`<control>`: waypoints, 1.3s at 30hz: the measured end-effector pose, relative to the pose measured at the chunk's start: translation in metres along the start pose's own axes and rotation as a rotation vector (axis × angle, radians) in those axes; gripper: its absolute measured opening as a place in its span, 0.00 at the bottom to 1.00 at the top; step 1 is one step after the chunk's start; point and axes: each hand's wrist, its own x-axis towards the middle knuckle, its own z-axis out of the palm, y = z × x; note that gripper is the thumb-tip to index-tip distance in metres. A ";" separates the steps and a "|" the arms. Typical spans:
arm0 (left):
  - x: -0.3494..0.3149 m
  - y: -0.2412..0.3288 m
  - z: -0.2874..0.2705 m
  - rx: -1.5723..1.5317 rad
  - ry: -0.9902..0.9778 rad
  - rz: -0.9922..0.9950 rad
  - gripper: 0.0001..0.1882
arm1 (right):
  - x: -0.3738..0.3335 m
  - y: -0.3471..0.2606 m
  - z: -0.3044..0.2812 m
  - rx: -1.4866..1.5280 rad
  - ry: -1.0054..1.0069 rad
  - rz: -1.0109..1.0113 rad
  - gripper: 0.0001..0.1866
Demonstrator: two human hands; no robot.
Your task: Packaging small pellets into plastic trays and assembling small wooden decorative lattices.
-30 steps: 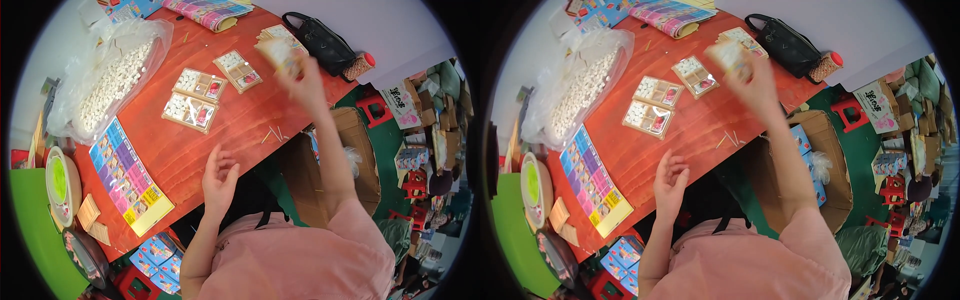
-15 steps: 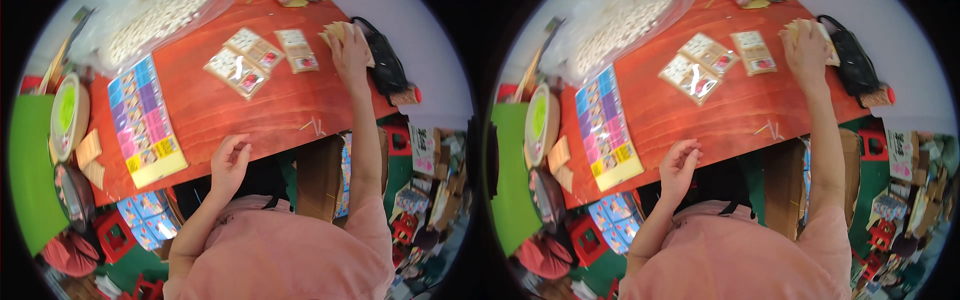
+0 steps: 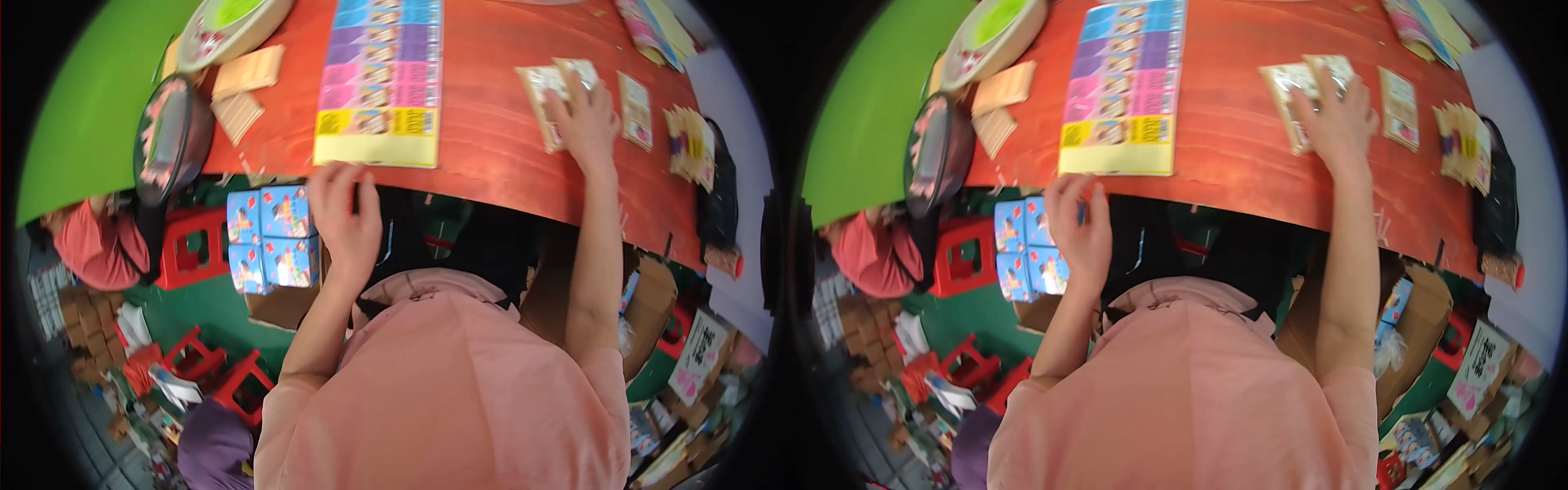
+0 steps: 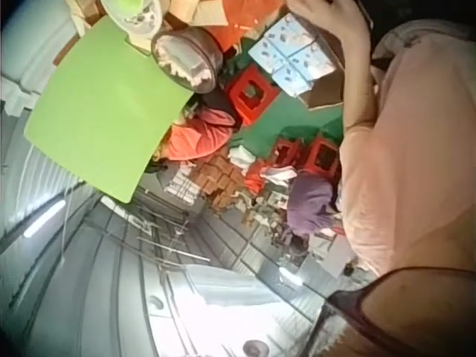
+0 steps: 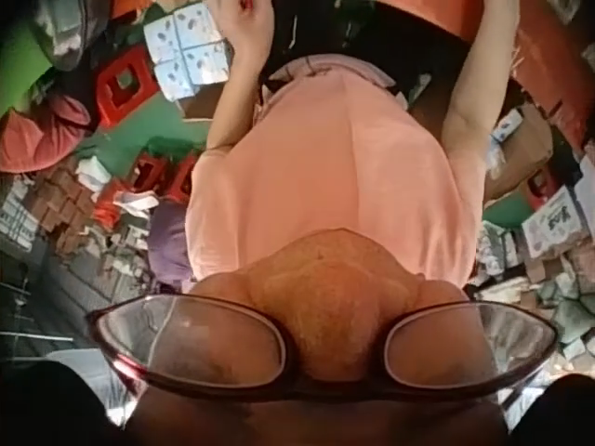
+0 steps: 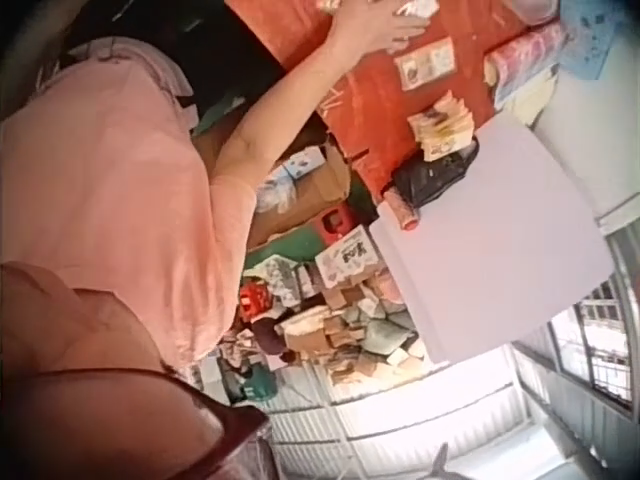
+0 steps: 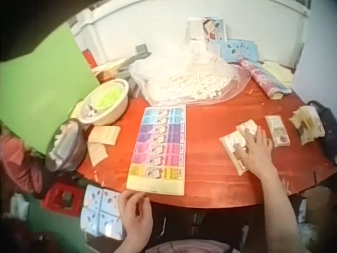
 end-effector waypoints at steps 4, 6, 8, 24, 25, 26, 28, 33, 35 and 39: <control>0.017 -0.061 -0.005 -0.073 0.266 -0.453 0.16 | -0.019 -0.004 -0.003 -0.005 0.035 0.030 0.38; 0.021 -0.069 -0.010 0.003 0.178 -0.448 0.19 | -0.026 -0.017 -0.002 -0.049 0.101 -0.002 0.36; 0.022 -0.074 -0.011 0.162 0.024 -0.348 0.25 | -0.030 -0.036 -0.007 -0.095 0.171 -0.031 0.34; -0.033 -0.067 -0.019 -0.799 -0.005 -0.919 0.13 | -0.126 -0.204 -0.018 0.409 -0.057 -0.787 0.25; -0.033 -0.063 -0.026 -0.932 -0.041 -0.968 0.13 | -0.127 -0.201 -0.019 0.409 -0.073 -0.789 0.25; -0.032 -0.066 -0.027 -1.066 -0.105 -1.018 0.12 | -0.127 -0.198 -0.018 0.445 -0.089 -0.807 0.22; -0.033 -0.066 -0.026 -1.091 -0.116 -1.026 0.12 | -0.128 -0.201 -0.022 0.554 -0.011 -0.804 0.13; -0.033 -0.061 -0.033 -1.208 -0.202 -1.013 0.12 | -0.133 -0.228 -0.024 0.739 0.012 -0.825 0.07; -0.034 -0.064 -0.034 -1.178 -0.211 -0.999 0.13 | -0.131 -0.234 -0.021 0.705 -0.043 -0.810 0.06; -0.035 -0.058 -0.028 -1.162 -0.069 -0.992 0.14 | -0.130 -0.240 -0.022 0.702 -0.050 -0.819 0.05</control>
